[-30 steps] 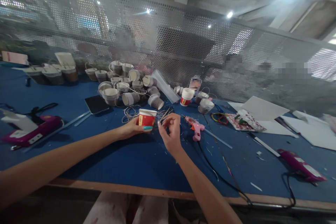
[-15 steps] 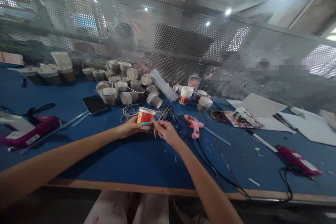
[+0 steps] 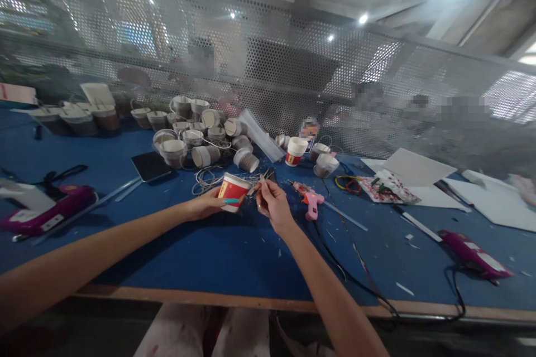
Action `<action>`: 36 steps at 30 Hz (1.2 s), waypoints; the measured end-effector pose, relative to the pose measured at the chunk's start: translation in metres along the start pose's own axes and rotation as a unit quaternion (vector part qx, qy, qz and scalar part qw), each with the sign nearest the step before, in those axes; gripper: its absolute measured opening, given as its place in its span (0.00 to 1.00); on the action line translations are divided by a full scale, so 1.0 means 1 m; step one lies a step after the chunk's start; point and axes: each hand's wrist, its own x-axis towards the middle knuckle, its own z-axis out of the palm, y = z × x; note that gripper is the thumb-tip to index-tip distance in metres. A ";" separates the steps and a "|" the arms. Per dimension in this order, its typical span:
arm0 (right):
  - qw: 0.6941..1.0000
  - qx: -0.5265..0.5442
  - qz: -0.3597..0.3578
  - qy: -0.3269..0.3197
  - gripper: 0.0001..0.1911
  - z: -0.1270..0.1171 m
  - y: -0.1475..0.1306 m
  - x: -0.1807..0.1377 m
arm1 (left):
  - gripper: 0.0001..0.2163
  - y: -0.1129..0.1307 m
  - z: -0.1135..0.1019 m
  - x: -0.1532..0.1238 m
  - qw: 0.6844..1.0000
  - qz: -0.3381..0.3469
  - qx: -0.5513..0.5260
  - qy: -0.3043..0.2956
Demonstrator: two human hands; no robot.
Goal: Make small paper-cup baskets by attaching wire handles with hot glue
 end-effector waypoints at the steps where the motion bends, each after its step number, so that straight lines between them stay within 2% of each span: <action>1: 1.000 -0.002 0.003 0.003 0.17 0.000 0.000 0.000 | 0.25 0.000 0.000 0.000 1.000 0.002 -0.001 -0.004; 18: 0.998 -0.063 0.012 0.005 0.19 0.000 0.006 0.001 | 0.23 0.001 -0.004 -0.002 0.999 0.011 -0.014 -0.033; 30: 0.996 -0.088 0.008 0.017 0.20 0.004 0.008 0.001 | 0.26 0.000 0.001 -0.007 0.993 -0.015 -0.053 -0.102; 34: 0.991 -0.133 0.008 0.018 0.21 0.005 0.009 0.000 | 0.26 0.001 0.002 -0.008 0.992 -0.013 -0.050 -0.116; 36: 0.978 -0.204 -0.018 0.037 0.21 0.003 0.010 0.000 | 0.26 0.002 0.002 -0.008 0.992 -0.012 -0.046 -0.113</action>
